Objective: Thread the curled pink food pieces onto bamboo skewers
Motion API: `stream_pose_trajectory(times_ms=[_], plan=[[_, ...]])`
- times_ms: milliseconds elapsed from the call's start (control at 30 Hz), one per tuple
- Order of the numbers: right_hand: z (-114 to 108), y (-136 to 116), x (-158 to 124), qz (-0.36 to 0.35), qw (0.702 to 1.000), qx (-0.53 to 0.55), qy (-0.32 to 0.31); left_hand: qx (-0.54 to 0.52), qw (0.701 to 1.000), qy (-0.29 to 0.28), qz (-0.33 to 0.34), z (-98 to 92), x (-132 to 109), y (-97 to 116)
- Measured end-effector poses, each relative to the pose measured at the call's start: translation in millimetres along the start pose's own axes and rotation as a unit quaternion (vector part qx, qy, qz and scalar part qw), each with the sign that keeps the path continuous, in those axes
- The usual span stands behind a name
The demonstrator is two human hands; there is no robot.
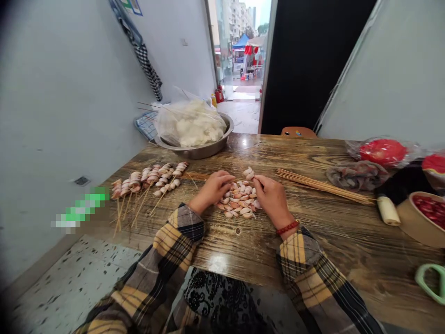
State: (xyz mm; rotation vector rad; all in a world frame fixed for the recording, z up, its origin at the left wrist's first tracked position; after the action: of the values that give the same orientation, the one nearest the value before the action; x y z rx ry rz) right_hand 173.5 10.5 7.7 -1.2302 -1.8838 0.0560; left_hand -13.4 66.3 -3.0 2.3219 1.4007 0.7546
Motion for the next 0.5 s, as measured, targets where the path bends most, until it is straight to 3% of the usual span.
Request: stream_pose_trajectory(times_ms=[133,500], plan=[[2.6,-3.3,-3.7,-0.013,1.0,-0.008,-0.002,0.069,0.994,-0.058,0.057,14.9,-6.2,12.1],[10.1,6.3,-13.6,-0.009,0.999,-0.029,-0.02,0.157,0.985,-0.07,0.011,14.0,-15.1,23.8]])
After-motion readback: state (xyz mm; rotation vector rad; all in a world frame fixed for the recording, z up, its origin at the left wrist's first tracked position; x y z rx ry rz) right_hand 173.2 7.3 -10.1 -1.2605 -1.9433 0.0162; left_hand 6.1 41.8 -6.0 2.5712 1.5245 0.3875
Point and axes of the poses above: each hand's wrist, its own x-axis towards the middle knuckle, its own z-axis out of the palm, y = z × x, the point moved 5 cm from there along x, towards the middle knuckle, and after that the axes turned 12 degrees about -z, right-handed, at the moved point
